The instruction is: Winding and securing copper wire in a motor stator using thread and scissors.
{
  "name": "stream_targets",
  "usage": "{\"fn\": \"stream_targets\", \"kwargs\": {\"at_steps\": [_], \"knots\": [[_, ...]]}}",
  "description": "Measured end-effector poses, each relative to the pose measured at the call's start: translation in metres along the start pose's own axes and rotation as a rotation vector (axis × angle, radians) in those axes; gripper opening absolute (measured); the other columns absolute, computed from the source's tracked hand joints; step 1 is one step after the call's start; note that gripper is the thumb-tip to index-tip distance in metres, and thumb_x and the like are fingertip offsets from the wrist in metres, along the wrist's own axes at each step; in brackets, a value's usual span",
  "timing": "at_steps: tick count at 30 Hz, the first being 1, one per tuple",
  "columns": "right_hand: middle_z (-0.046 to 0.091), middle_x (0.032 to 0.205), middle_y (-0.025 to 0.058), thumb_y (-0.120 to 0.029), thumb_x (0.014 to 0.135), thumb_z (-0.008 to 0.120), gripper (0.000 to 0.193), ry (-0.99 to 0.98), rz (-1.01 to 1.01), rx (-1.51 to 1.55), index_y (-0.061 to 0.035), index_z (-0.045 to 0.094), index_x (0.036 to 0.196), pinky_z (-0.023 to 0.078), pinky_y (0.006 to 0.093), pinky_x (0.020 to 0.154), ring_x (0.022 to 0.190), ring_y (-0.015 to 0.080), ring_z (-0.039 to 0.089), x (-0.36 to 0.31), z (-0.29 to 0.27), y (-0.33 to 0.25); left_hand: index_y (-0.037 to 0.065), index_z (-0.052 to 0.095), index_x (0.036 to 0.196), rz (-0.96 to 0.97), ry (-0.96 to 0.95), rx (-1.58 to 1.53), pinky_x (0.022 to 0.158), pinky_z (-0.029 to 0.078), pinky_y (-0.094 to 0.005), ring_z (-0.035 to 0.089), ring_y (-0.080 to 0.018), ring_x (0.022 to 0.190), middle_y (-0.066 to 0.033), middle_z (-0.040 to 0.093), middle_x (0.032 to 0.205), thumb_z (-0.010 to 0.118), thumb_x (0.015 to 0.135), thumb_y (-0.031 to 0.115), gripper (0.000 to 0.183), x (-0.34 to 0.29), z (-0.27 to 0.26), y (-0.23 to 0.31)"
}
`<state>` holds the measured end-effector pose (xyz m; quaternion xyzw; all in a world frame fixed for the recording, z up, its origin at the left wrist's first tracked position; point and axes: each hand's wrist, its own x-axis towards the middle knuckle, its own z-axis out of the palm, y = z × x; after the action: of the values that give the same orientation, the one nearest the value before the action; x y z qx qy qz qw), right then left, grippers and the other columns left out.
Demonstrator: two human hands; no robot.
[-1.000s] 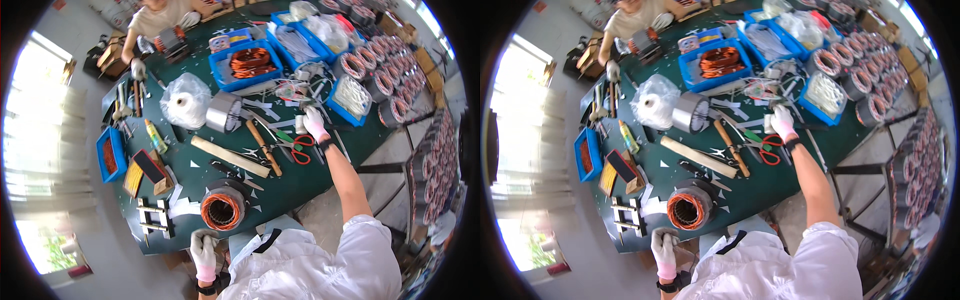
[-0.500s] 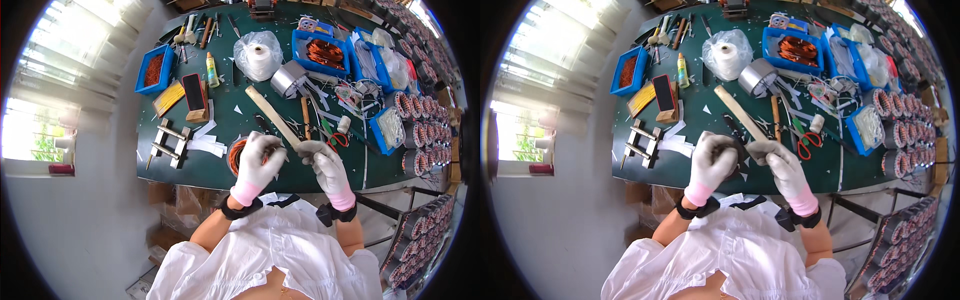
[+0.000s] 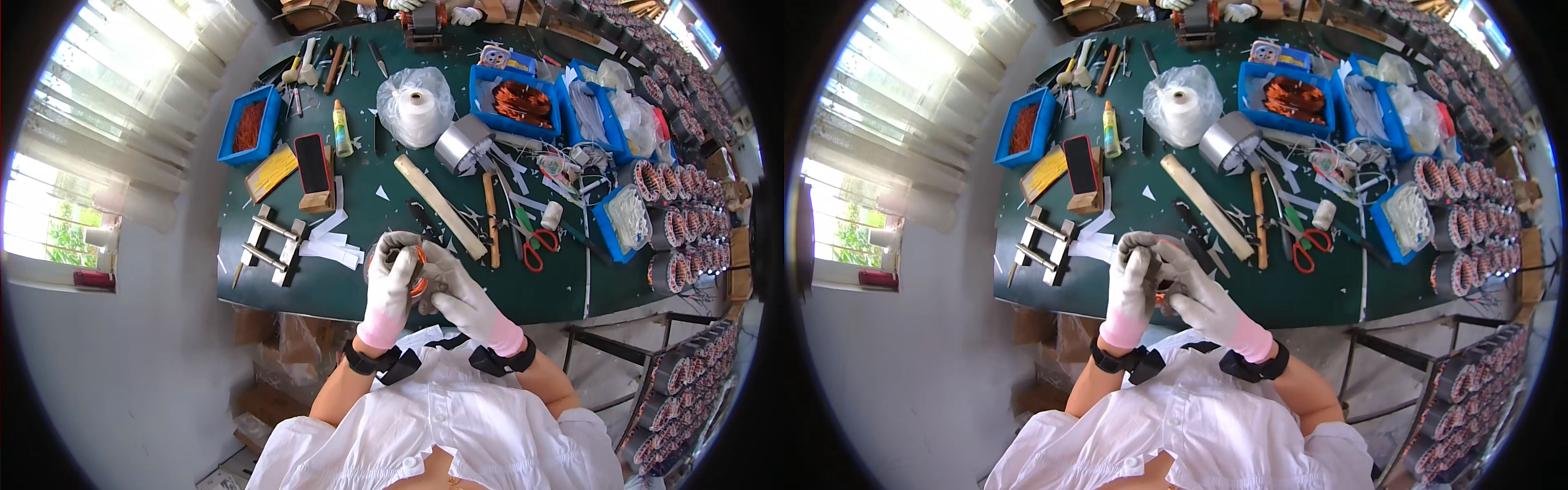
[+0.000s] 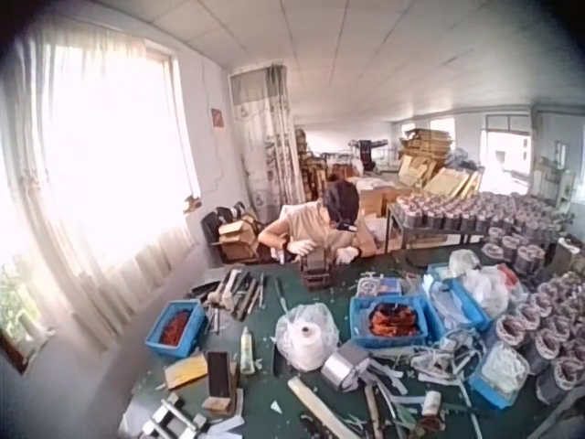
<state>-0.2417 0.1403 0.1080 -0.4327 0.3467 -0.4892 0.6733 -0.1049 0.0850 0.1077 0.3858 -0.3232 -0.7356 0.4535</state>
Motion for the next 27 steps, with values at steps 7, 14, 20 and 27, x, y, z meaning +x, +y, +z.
{"fn": "stream_targets", "kwargs": {"at_steps": [7, 14, 20, 27], "knots": [[0.053, 0.121, 0.0134, 0.001, 0.088, 0.041, 0.072, 0.045, -0.17, -0.147, -0.0129, 0.011, 0.152, 0.049, 0.028, 0.069, 0.075, 0.0128, 0.056, -0.005, -0.009, 0.035, 0.007, 0.053, 0.101, -0.017, -0.003, -0.062, 0.072, 0.047, -0.0238, 0.053, -0.0079, 0.077, -0.001, 0.055, 0.09, 0.058, 0.091, 0.014, 0.013, 0.008, 0.004, -0.01], [0.057, 0.116, 0.0141, -0.009, 0.089, 0.05, 0.081, -0.133, 0.03, 0.822, -0.034, 0.005, 0.151, 0.044, 0.0287, 0.057, 0.054, 0.0142, 0.053, -0.002, -0.01, 0.029, 0.004, 0.052, 0.091, 0.199, 0.008, 0.115, 0.069, 0.047, -0.0232, 0.053, -0.0074, 0.08, -0.0008, 0.055, 0.086, 0.062, 0.084, 0.003, 0.012, 0.004, 0.011, -0.023], [0.056, 0.124, 0.0101, -0.029, 0.095, 0.046, 0.068, -0.183, -0.011, 0.86, -0.0336, 0.009, 0.151, 0.039, 0.0252, 0.053, 0.054, 0.01, 0.052, 0.0, -0.013, 0.031, 0.003, 0.054, 0.088, -0.071, 0.017, -0.063, 0.07, 0.045, -0.0234, 0.051, -0.0067, 0.077, -0.0016, 0.054, 0.091, 0.06, 0.083, 0.008, 0.009, -0.001, 0.014, -0.012], [0.051, 0.129, 0.0135, -0.036, 0.097, 0.049, 0.054, -0.403, 0.0, 1.537, -0.0305, 0.03, 0.147, 0.043, 0.0189, 0.048, 0.056, 0.0076, 0.051, 0.004, -0.023, 0.035, 0.007, 0.055, 0.081, 0.025, -0.195, 0.108, 0.069, 0.042, -0.0233, 0.052, -0.009, 0.077, -0.0004, 0.055, 0.083, 0.05, 0.084, 0.01, 0.007, 0.013, 0.016, -0.047]]}}
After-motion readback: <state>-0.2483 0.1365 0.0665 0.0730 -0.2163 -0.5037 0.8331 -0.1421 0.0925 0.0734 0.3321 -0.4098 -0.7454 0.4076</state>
